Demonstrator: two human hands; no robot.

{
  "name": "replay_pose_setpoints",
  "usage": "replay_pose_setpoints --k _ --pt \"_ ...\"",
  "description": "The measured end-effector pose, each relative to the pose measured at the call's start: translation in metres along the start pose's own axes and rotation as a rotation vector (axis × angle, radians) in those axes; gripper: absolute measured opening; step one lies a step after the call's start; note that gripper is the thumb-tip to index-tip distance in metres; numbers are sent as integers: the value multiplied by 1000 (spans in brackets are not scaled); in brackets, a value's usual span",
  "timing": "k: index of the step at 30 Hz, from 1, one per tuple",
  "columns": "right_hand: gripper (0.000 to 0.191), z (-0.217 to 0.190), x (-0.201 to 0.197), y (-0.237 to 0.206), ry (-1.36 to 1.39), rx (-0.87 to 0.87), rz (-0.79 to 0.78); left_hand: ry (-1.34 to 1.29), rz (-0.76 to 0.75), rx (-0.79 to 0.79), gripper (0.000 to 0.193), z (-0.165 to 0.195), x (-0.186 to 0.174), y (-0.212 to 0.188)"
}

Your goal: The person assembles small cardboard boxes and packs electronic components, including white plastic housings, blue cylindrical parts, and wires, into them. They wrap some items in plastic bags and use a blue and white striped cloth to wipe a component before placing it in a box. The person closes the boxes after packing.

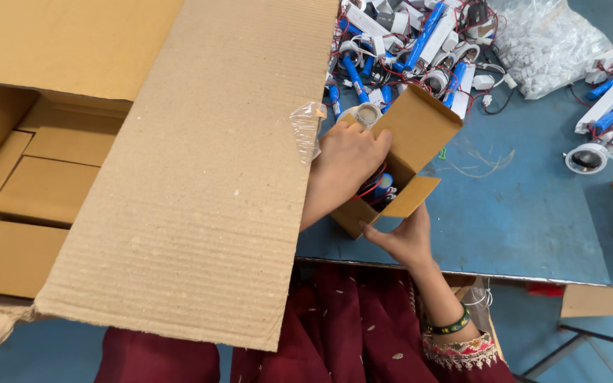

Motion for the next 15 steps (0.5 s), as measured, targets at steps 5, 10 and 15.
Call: replay_pose_setpoints --k 5,10,15 --pt "88 23 9 4 89 70 -25 -533 28 -105 38 -35 0 9" --pt "95 20 12 3 94 37 -49 -336 43 -124 44 -36 20 1" --pt "99 10 9 6 126 55 -45 -242 122 -165 53 -27 7 6"
Point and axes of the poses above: each hand's wrist, its own y-axis towards the middle knuckle, its own x-axis out of the palm, z = x × y, the point moved 7 cm from there along y, towards the middle knuckle, and after that the axes turned 15 degrees about -y, right-handed, at the moved point
